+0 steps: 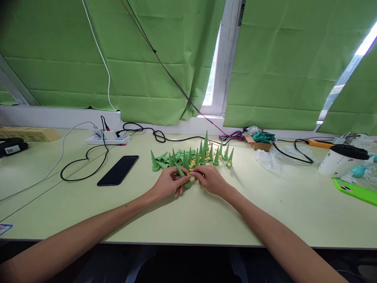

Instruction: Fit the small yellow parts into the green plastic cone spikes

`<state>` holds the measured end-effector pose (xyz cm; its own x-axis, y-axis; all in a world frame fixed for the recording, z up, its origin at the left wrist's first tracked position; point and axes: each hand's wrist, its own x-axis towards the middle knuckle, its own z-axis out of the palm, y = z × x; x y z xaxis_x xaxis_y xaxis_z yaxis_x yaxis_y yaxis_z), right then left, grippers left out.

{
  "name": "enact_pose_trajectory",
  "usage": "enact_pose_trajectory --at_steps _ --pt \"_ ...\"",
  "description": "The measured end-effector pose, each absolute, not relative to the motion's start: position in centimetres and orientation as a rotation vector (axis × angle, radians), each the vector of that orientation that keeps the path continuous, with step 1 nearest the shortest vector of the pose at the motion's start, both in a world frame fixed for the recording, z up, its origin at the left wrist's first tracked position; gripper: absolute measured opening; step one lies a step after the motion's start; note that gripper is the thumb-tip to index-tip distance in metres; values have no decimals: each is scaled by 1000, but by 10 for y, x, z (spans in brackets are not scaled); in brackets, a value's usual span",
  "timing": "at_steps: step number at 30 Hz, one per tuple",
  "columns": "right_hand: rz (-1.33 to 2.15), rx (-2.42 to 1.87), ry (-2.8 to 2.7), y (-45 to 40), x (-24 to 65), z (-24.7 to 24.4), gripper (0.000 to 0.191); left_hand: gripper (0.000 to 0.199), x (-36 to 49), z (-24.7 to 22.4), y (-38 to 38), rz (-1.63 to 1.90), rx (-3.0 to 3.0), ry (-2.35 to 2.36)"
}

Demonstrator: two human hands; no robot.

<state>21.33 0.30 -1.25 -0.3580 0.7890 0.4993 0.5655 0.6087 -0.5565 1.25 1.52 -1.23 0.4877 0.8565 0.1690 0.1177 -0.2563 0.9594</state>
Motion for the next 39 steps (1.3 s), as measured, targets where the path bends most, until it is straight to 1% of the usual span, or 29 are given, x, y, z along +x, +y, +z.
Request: enact_pose_trajectory --at_steps 5,9,20,27,29,34,36,39 --pt "366 -1013 -2068 4 213 -15 21 41 12 -10 18 859 1618 836" --pt "373 -1030 -2067 4 213 -15 20 41 11 -11 18 863 1626 827" --pt "277 -1139 -2117 8 213 -20 43 33 11 -14 14 908 1772 848" --pt "263 -1170 -2133 7 213 -21 48 32 13 -13 11 921 1818 869" --pt "279 -1156 -2133 5 212 -18 45 32 13 -12 11 929 1807 889" --pt "357 -1092 -2140 0 212 -13 26 33 14 -9 13 978 1748 937" --pt "353 -1088 -2145 0 212 -12 24 34 14 -9 13 979 1729 918" --pt "337 -1089 -2157 1 212 -13 27 35 14 -9 12 973 1734 901"
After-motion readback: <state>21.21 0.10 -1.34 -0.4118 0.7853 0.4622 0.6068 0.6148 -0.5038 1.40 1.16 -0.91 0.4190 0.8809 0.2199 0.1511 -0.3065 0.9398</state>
